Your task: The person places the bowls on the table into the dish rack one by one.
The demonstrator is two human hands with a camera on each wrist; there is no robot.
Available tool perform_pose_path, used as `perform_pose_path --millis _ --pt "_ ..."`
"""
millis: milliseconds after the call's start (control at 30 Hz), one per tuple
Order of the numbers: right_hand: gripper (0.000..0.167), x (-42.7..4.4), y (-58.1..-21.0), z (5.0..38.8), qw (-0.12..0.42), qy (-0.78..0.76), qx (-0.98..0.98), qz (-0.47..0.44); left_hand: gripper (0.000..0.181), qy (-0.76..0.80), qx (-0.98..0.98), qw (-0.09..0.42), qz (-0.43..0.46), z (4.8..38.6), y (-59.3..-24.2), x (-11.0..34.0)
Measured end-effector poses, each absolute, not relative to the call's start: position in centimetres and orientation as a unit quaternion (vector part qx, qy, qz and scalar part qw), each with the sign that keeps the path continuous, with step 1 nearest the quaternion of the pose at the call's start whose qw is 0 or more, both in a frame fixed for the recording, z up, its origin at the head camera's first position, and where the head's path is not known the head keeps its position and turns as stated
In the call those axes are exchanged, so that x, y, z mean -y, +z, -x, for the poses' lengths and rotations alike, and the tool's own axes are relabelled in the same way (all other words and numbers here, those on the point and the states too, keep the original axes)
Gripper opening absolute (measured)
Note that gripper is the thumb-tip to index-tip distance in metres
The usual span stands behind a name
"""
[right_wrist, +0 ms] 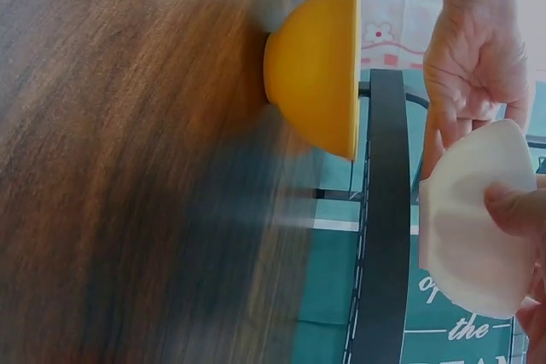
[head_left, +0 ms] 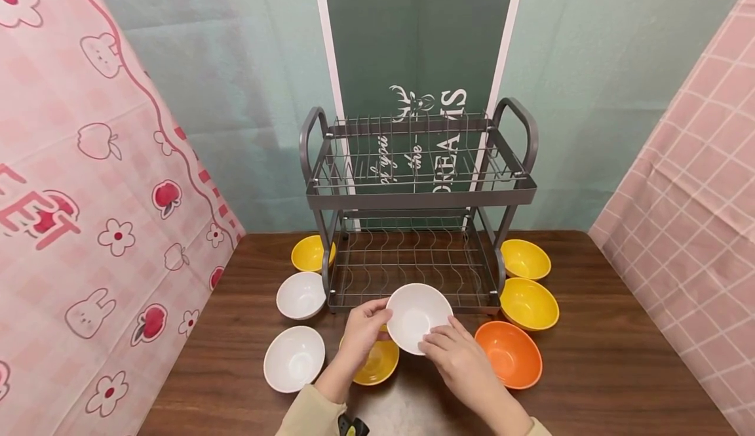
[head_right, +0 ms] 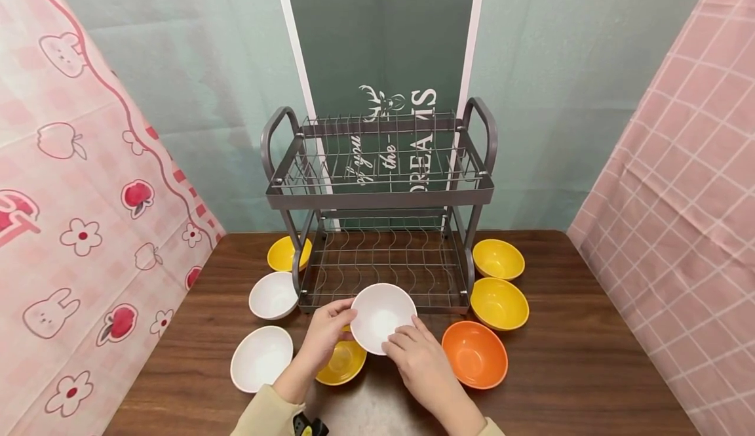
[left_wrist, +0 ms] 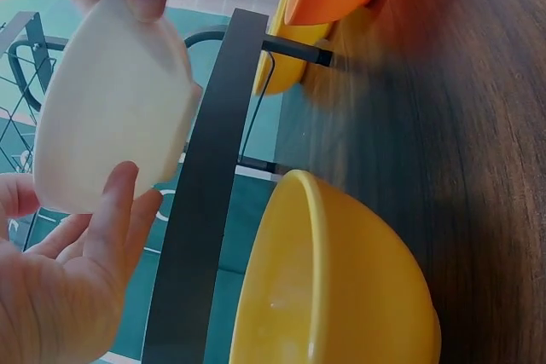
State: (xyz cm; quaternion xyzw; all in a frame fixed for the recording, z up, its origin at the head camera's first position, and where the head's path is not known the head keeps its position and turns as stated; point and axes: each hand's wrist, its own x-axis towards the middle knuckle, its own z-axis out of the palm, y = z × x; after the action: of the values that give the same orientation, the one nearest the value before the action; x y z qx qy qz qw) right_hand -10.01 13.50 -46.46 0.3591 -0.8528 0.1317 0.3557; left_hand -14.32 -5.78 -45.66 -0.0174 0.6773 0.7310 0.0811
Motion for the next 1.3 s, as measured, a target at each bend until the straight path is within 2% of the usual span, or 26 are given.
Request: perform_pose_path --millis 33,267,533,667,900,1300 --pt "0.05 -13.5 -46.4 10.0 0.359 0.137 0.851 -0.359 0.036 0.733 -0.675 0.082 0.022 14.3 -45.6 5.8" --pt "0.041 -13.6 -45.9 10.0 0.348 0.221 0.848 -0.332 0.038 0.778 -0.62 0.101 0.035 14.1 -45.6 6.0" --pt "0.073 -13.7 -45.6 9.8 0.306 0.339 0.845 -0.279 0.039 0.826 -0.547 0.134 0.029 14.0 -45.7 5.9" --pt "0.086 -13.7 -45.4 9.6 0.263 0.388 0.839 -0.276 0.039 0.832 -0.534 0.15 0.022 13.8 -45.9 5.9" --pt "0.122 -13.1 -44.8 9.1 0.172 0.43 0.859 -0.217 0.039 0.838 -0.521 0.161 0.018 13.5 -45.9 5.5" --pt "0.133 -12.3 -44.3 9.6 0.164 0.461 0.851 -0.191 0.043 0.846 -0.507 0.166 0.009 13.4 -45.7 5.4"
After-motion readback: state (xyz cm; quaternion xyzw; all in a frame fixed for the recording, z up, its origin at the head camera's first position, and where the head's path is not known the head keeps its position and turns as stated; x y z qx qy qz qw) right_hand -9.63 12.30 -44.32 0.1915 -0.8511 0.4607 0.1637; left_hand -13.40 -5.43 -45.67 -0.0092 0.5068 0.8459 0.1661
